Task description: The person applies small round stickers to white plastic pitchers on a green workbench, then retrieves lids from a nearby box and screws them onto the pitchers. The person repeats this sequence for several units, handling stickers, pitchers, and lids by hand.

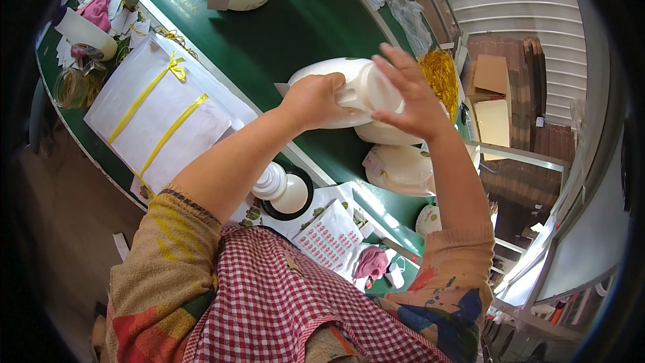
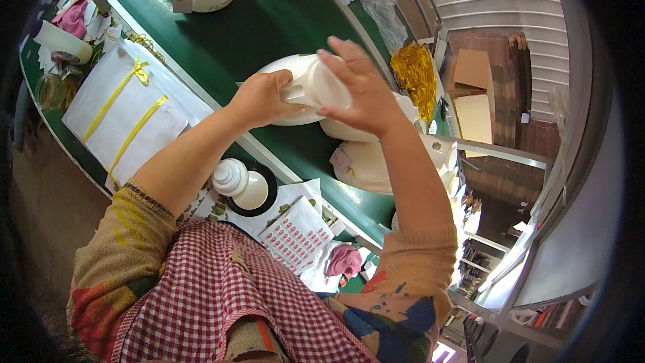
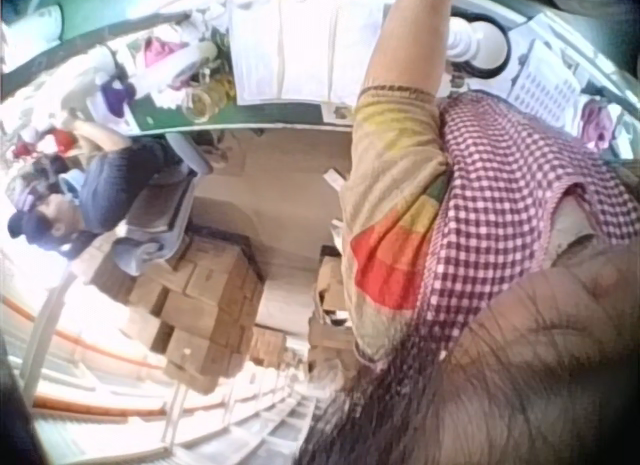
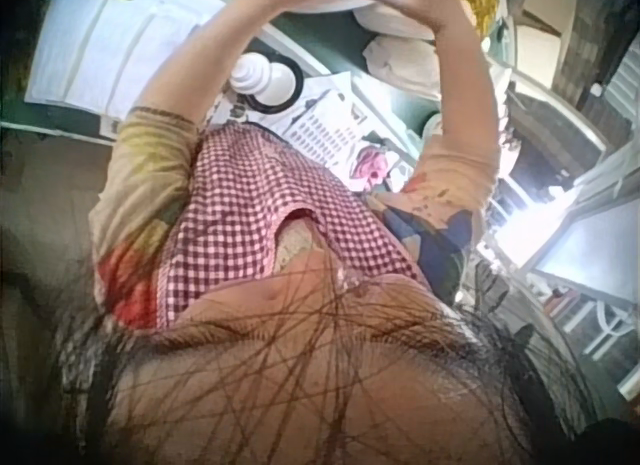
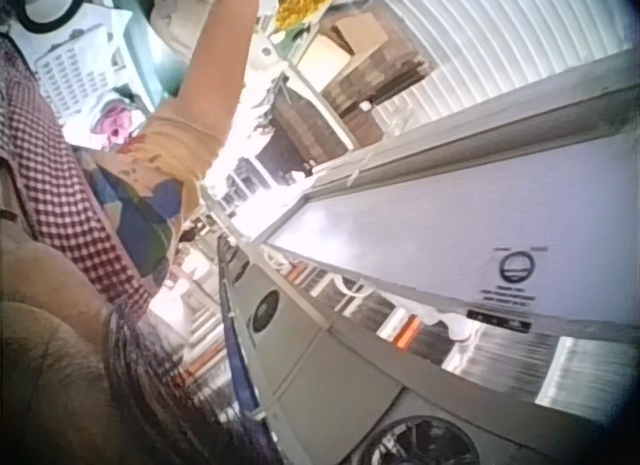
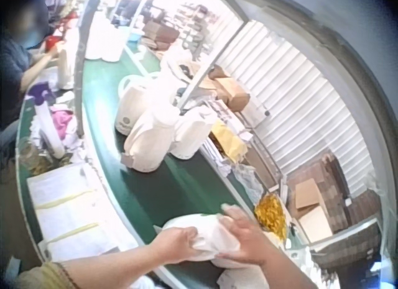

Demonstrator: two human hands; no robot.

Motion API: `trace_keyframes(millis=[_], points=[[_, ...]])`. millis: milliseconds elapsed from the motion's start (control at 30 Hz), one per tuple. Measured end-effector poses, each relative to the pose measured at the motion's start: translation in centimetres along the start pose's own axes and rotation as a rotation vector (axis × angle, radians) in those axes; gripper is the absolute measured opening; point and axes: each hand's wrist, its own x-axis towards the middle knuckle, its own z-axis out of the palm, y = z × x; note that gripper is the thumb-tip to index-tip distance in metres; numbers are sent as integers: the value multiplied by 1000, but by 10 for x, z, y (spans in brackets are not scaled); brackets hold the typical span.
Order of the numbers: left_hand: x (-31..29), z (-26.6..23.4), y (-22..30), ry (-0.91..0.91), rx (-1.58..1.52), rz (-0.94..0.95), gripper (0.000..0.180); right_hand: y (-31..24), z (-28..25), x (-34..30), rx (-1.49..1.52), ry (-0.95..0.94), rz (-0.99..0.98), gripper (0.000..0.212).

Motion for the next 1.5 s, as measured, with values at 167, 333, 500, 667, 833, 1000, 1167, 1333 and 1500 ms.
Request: trace_keyframes(millis=[167, 333, 500, 667, 833, 1000, 1167, 1333, 1500], points=[[-8, 18, -2, 30, 87, -43, 45, -29, 27, 7, -37, -9, 405, 67], [-40, 42, 3, -5, -84, -105, 42, -41, 25, 3, -97, 18, 357, 61], [-24, 27, -11, -276, -605, -139, 34, -14, 34, -14, 36, 146, -24, 56], [-52, 78, -9, 141, -146, -29, 40, -56, 72, -6, 73, 413, 618, 54], [-36, 52, -25, -192, -753, -120, 22, -18, 51, -26, 10, 256, -56, 58], [-35, 50, -34, -28, -399, -18, 32, -36, 68, -22, 6, 396, 206, 54], [-55, 75, -12, 204, -168, -25, 36, -66, 78, -14, -45, 525, 622, 50], [-34, 64, -13, 181, -234, 88, 34, -48, 67, -40, 276, 749, 568, 50], [52, 62, 1, 217, -326, 90, 39, -58, 56, -101, 914, 938, 778, 29]])
